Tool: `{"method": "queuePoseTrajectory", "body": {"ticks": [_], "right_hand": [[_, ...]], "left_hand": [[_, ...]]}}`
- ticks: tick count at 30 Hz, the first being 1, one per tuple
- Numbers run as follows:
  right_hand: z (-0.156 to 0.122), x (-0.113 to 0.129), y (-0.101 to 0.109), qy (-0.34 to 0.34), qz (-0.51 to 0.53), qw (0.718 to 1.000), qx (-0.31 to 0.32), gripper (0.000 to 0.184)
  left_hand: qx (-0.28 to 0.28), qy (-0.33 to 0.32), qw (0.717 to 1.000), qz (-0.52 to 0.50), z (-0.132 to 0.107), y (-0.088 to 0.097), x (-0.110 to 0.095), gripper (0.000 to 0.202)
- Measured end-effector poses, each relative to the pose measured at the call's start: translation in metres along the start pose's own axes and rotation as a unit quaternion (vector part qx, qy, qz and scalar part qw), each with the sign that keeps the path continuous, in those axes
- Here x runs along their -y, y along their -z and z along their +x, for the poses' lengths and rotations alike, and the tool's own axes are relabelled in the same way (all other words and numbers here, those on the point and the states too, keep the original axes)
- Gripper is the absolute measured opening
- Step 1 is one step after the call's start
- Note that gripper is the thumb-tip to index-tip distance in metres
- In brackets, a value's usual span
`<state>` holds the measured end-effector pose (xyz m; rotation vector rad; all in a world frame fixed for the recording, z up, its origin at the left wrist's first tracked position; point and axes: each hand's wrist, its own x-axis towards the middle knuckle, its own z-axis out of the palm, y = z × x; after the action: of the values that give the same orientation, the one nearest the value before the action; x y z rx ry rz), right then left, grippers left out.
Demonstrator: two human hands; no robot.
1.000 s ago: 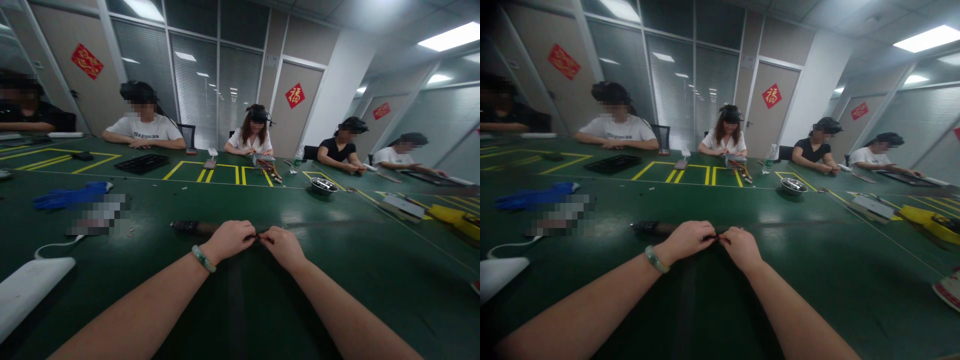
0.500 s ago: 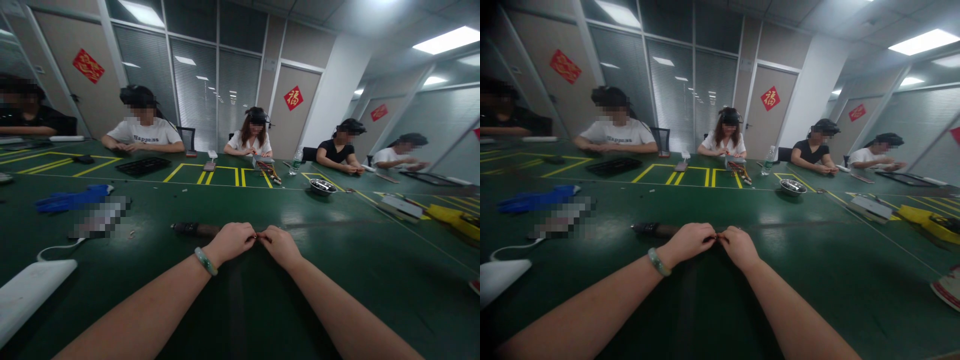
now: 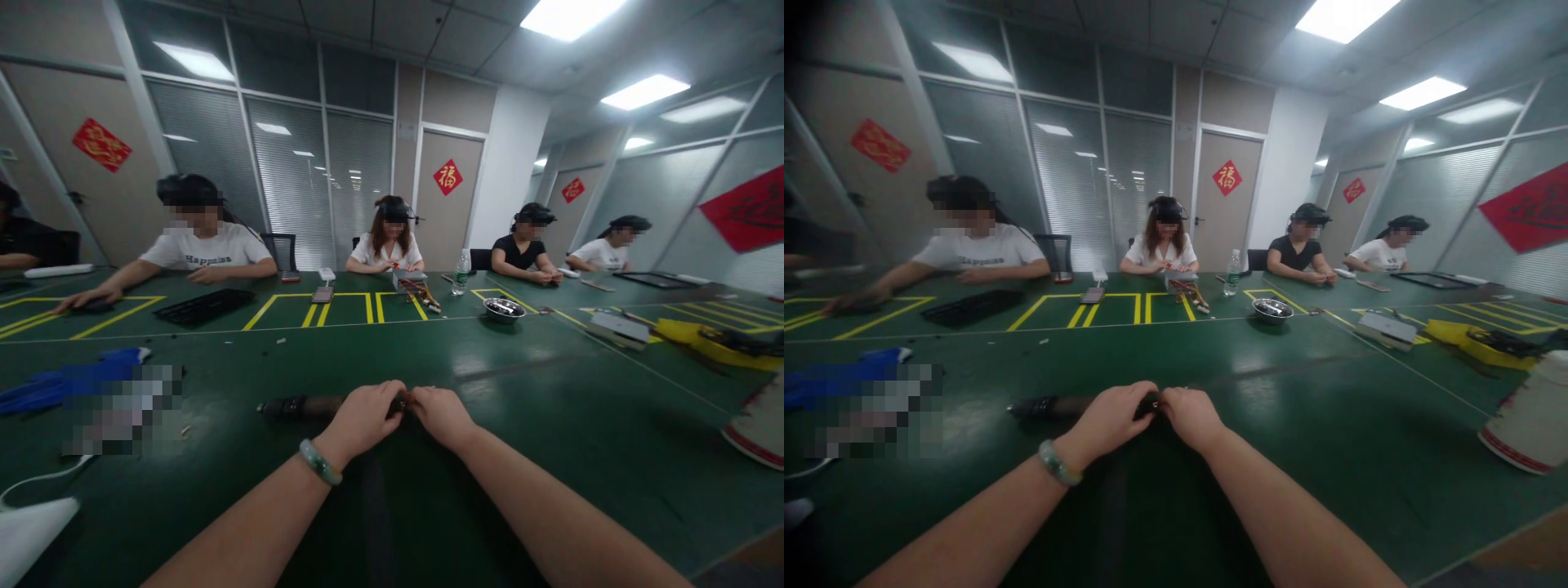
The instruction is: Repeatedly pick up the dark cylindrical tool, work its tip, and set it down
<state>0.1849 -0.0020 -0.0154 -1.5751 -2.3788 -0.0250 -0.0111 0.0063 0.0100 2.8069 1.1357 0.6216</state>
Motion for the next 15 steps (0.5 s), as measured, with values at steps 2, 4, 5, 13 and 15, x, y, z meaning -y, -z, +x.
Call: {"method": "queuePoseTrajectory", "body": {"ticks": [2, 4, 5, 13, 15], "right_hand": [[0.000, 0.002, 0.000, -0.004, -0.012, 1.000, 0.007, 0.014], [0.000, 0.004, -0.001, -0.004, -0.024, 1.000, 0.014, 0.016], [0.001, 0.005, -0.002, -0.002, -0.029, 0.999, 0.017, 0.017], [0.017, -0.017, 0.004, -0.061, -0.047, 0.997, 0.030, 0.013], [0.013, -0.040, 0.015, -0.103, -0.056, 0.993, 0.031, 0.012]], "left_hand": [[-0.011, -0.014, 1.000, 0.001, 0.000, 0.001, -0.002, 0.033], [-0.037, -0.035, 0.999, 0.001, -0.001, 0.003, -0.005, 0.031], [-0.053, -0.042, 0.998, 0.000, -0.001, 0.004, -0.006, 0.029], [-0.047, -0.080, 0.995, -0.022, -0.007, 0.018, -0.009, 0.028], [-0.018, -0.099, 0.995, -0.019, -0.008, 0.019, -0.007, 0.029]]}}
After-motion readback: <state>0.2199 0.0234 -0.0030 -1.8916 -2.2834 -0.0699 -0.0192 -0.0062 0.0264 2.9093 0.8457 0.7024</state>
